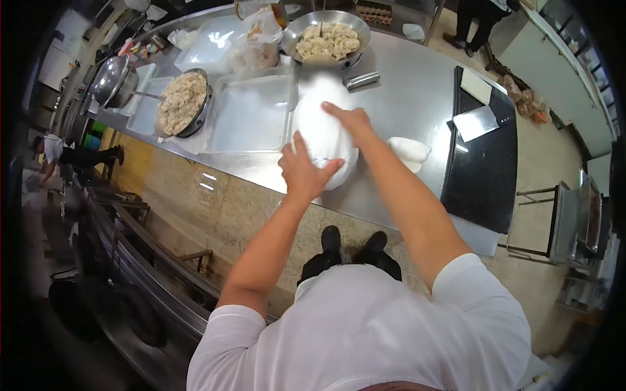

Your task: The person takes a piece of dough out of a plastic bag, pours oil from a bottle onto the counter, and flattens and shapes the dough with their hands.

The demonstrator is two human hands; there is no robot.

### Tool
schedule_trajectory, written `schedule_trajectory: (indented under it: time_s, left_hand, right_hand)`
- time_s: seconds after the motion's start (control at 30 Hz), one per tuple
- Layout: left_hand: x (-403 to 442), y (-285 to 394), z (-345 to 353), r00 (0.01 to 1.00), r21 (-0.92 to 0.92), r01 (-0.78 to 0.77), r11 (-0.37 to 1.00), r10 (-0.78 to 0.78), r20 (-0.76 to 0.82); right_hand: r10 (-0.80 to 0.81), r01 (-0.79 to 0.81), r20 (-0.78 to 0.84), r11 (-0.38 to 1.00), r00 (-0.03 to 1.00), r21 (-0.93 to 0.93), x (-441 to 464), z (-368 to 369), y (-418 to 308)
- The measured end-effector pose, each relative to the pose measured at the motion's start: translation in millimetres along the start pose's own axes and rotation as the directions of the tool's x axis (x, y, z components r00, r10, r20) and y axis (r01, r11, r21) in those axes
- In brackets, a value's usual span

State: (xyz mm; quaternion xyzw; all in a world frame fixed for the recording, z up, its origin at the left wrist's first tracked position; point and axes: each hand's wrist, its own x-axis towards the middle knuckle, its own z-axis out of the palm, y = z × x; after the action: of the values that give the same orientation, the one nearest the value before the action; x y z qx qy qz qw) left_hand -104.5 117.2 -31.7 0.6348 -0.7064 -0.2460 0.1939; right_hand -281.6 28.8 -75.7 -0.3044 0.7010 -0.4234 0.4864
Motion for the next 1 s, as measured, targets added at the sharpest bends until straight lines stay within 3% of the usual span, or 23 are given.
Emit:
schedule_trajectory:
  time_s: [0.07, 0.1, 0.17, 0.27, 0.3, 0.33, 0.4, 0.47, 0.53, 0.6, 0.7, 0.73, 0.77, 0.8, 0.87, 0.93, 1.0]
  left_hand:
    - [-5, 6, 6, 0.991, 0.137, -0.121, 0.983, 0.128, -0.045]
    - [-5, 7, 10, 0.984, 0.201, -0.166, 0.965, 0.175, -0.030]
    - [0, 18, 6, 0.975, 0.230, -0.217, 0.949, 0.223, 0.001]
    - [18, 21, 15, 0.934, 0.274, -0.344, 0.898, 0.357, 0.004]
    - [26, 21, 19, 0.934, 0.262, -0.341, 0.903, 0.358, -0.019]
    - [31, 23, 20, 0.932, 0.251, -0.343, 0.905, 0.362, -0.033]
    - [39, 25, 18, 0.939, 0.234, -0.336, 0.912, 0.345, 0.005]
    - [45, 22, 16, 0.953, 0.226, -0.295, 0.929, 0.303, 0.000]
    - [53, 29, 11, 0.958, 0.237, -0.285, 0.929, 0.283, 0.042]
    - [56, 33, 13, 0.961, 0.273, -0.277, 0.921, 0.268, 0.071]
    - [61, 33, 11, 0.962, 0.255, -0.275, 0.927, 0.266, 0.070]
    - [63, 32, 9, 0.968, 0.238, -0.249, 0.939, 0.236, 0.080]
    - [63, 33, 5, 0.968, 0.212, -0.247, 0.945, 0.231, 0.096]
    - [62, 32, 3, 0.967, 0.209, -0.248, 0.946, 0.231, 0.105]
    - [67, 32, 0, 0.966, 0.198, -0.244, 0.949, 0.220, 0.136]
    - [70, 31, -1, 0.969, 0.162, -0.220, 0.962, 0.196, 0.153]
    - [70, 29, -1, 0.969, 0.202, -0.230, 0.952, 0.204, 0.140]
  right_hand:
    - [0.024, -0.097, 0.202, 0.928, 0.979, 0.359, -15, -25, 4]
    - [0.029, -0.098, 0.199, 0.933, 0.980, 0.346, -17, -32, 11]
    - [-0.023, -0.049, 0.116, 0.816, 0.993, 0.577, -16, -39, 30]
    - [-0.079, 0.061, 0.005, 0.799, 0.997, 0.599, -2, -49, 35]
    - [-0.004, 0.009, -0.012, 0.872, 1.000, 0.490, 13, -57, 40]
    - [0.010, 0.009, -0.034, 0.868, 0.999, 0.496, 12, -61, 35]
    - [0.156, -0.138, -0.054, 0.958, 0.986, 0.252, 9, -62, 16]
    - [0.122, -0.107, -0.039, 0.959, 0.992, 0.261, 4, -58, 9]
    - [-0.027, 0.070, -0.147, 0.952, 0.989, 0.297, 9, -47, 10]
    - [0.055, 0.011, -0.204, 0.952, 0.977, 0.306, 15, -50, 19]
    - [0.039, -0.038, -0.018, 0.999, 0.999, 0.038, 23, -71, 7]
    - [0.044, -0.043, -0.030, 0.998, 0.999, 0.044, 20, -86, -3]
    - [-0.034, 0.020, -0.054, 0.971, 0.998, -0.239, 23, -102, -11]
    - [-0.111, 0.073, -0.047, 0.859, 0.993, -0.507, 20, -117, -18]
    - [-0.088, 0.083, 0.012, 0.880, 0.996, -0.467, 2, -149, -23]
    - [-0.312, 0.231, -0.003, 0.710, 0.950, -0.665, 3, -162, -1]
    - [-0.321, 0.218, 0.007, 0.625, 0.947, -0.750, -5, -159, 24]
